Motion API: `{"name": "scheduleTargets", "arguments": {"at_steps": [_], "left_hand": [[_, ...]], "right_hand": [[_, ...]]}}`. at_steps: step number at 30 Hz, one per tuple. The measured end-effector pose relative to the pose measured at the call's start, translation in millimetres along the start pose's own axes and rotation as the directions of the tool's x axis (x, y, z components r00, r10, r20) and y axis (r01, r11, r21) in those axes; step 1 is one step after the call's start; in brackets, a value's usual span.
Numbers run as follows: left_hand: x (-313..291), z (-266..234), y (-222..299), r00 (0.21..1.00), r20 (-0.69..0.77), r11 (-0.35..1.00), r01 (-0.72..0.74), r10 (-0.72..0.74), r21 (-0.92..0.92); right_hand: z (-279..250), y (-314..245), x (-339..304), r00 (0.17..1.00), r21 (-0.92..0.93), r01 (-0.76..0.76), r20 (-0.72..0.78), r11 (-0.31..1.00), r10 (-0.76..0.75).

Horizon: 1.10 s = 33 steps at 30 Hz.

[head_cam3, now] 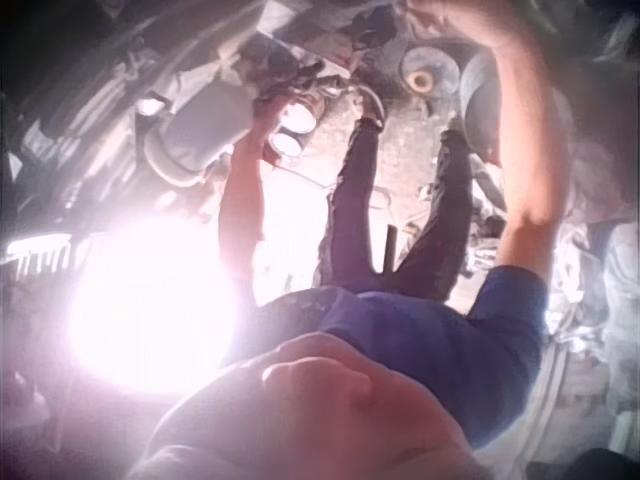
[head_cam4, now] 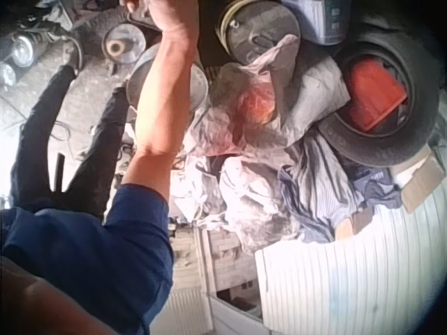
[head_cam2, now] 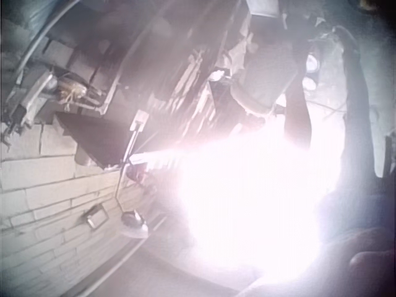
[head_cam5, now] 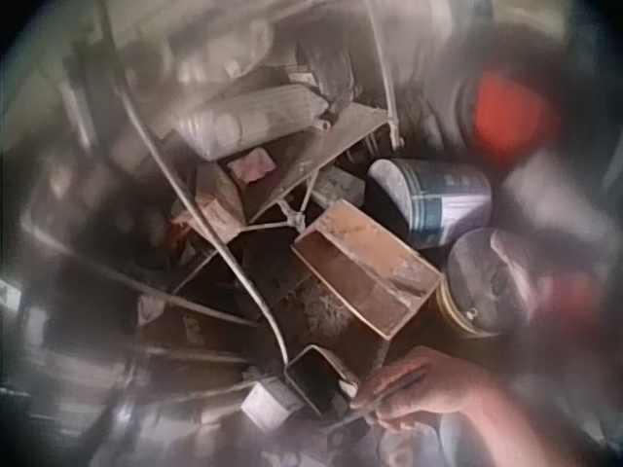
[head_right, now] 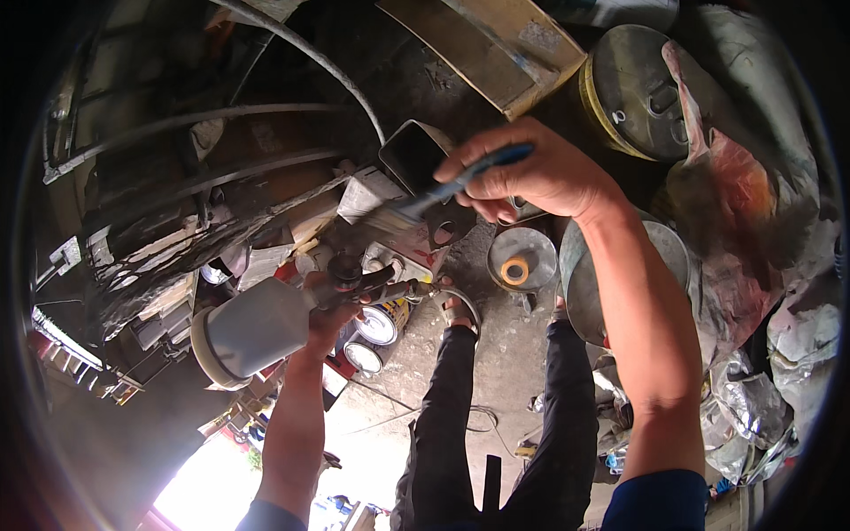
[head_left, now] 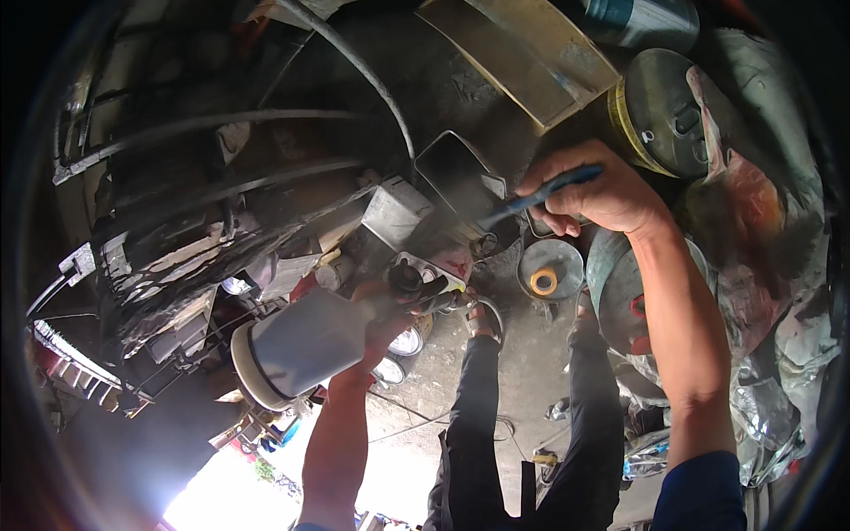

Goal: The person retrieves a spray gun and its container, walks to a workbench, and assembles the components. They attach the container to the gun, connect the air hose, and use a screwdriver to tighten a small part on the gun. The person then tests the spray gun by firing it into the air.

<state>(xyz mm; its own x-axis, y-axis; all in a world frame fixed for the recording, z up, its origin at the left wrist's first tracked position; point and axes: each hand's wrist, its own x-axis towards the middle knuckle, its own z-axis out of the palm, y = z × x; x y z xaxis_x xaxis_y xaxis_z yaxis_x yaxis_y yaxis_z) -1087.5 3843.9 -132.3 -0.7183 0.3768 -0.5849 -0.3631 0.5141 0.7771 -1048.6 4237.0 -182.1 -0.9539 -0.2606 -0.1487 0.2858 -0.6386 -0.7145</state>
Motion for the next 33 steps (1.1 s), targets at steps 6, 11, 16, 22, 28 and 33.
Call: {"name": "scheduleTargets", "arguments": {"at_steps": [6, 11, 16, 22, 28, 33], "left_hand": [[-10.1, -14.3, -18.3, 0.989, -0.052, 0.991, -0.136, 0.136, 0.004], [-14.2, -23.5, -31.7, 0.992, -0.059, 0.993, -0.105, 0.108, 0.046], [-13.7, -23.9, -35.0, 0.994, -0.058, 0.996, -0.085, 0.088, 0.041], [-6.7, -16.1, -20.2, 0.996, -0.040, 0.986, -0.075, 0.081, 0.147], [-30.7, -5.7, -21.4, 0.990, -0.105, 0.996, -0.094, 0.094, 0.007], [-70.7, -12.0, -30.6, 0.982, -0.090, 0.972, -0.148, 0.166, 0.185]], "right_hand": [[6.0, -1.0, 3.7, 0.987, -0.192, -0.146, 0.043, 0.970, 0.157], [15.6, -8.0, 9.8, 0.993, -0.181, -0.061, 0.085, 0.982, 0.077], [19.3, -17.0, 17.1, 0.962, -0.496, -0.236, 0.003, 0.835, 0.274], [21.3, 5.9, 24.1, 0.956, -0.633, -0.166, 0.085, 0.756, 0.280], [-5.2, 79.6, 65.5, 0.882, -0.593, -0.148, -0.442, 0.792, -0.166], [-51.8, 103.2, 91.2, 0.795, -0.614, -0.453, -0.607, 0.646, -0.019]]}}
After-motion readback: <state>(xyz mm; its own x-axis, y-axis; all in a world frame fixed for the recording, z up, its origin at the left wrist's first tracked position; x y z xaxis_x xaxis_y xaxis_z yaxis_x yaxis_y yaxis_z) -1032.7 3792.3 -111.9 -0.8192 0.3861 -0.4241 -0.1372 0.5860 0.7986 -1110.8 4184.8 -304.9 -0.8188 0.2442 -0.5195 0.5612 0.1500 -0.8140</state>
